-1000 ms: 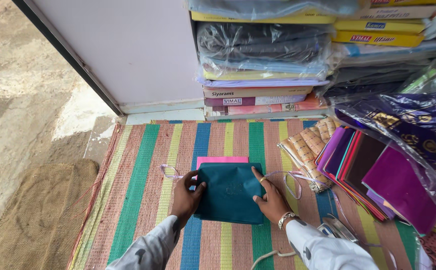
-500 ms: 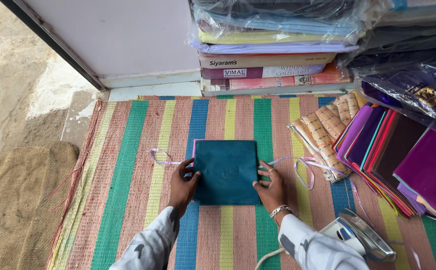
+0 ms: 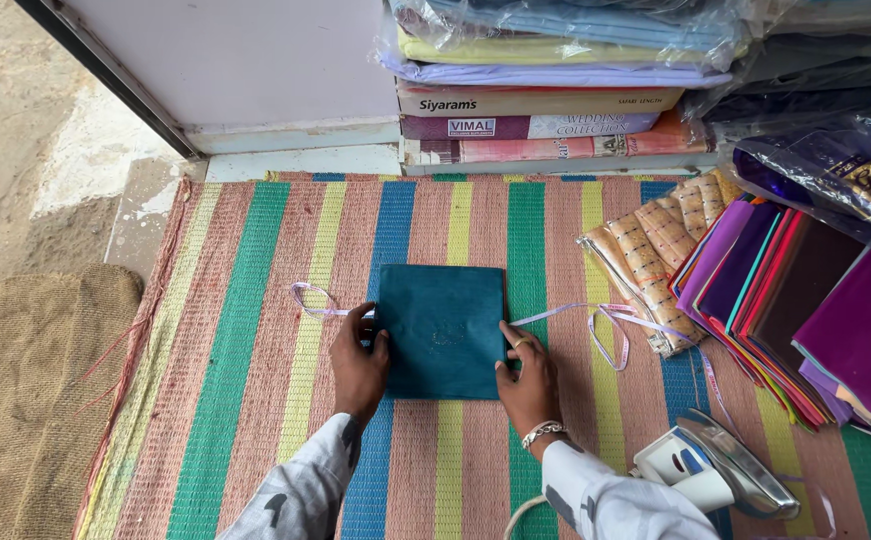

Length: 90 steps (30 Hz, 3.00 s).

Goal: The person irons a dark green fabric pouch on a striped mat, then flips it to iron the other side. After finishing, they place it aside and iron a purple pouch in the same manner.

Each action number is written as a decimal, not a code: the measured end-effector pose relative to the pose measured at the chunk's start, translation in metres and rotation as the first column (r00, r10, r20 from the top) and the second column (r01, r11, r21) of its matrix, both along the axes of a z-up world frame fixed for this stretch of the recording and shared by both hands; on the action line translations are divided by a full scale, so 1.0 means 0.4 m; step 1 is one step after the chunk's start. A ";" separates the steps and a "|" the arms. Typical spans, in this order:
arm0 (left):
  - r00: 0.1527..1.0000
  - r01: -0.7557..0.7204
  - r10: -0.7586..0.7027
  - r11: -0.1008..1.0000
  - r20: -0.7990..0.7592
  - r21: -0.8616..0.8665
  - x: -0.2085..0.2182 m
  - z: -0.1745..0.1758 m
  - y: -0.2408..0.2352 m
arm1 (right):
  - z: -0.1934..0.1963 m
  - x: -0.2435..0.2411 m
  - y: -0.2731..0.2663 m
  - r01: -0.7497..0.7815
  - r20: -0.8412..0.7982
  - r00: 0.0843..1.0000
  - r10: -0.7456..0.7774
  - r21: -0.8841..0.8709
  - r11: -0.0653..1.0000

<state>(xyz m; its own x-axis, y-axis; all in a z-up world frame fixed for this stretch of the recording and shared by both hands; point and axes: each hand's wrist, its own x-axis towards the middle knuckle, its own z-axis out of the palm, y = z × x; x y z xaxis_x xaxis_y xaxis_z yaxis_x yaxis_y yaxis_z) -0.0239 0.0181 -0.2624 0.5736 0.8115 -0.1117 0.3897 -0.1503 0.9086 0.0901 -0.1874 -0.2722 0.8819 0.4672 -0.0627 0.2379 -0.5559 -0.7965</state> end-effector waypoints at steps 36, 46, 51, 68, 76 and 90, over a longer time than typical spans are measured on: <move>0.979 0.152 -0.064 0.863 -0.195 0.482 -0.001 0.064 -0.059 | 0.015 -0.018 -0.002 -0.014 0.045 0.999 0.021 -0.163 0.987; 0.823 0.566 -0.402 0.646 -0.402 0.512 0.037 0.046 -0.030 | 0.067 0.017 0.053 -0.319 0.229 0.891 0.393 -0.302 0.899; 0.732 0.662 -0.401 0.612 -0.551 0.433 0.058 0.035 -0.001 | 0.037 0.025 0.062 -0.324 0.148 0.900 0.411 -0.405 0.855; 0.514 0.836 -0.455 0.454 -0.727 0.307 0.077 0.021 0.056 | 0.033 0.034 0.067 -0.348 0.045 0.898 0.439 -0.539 0.767; 0.509 0.844 -0.446 0.426 -0.736 0.326 0.074 0.046 0.055 | 0.039 0.027 0.056 -0.365 0.248 0.826 0.506 -0.447 0.816; 0.659 0.749 -0.579 0.450 -0.479 0.486 -0.009 0.083 -0.036 | 0.019 -0.004 0.066 -0.456 0.284 0.762 0.582 -0.403 0.794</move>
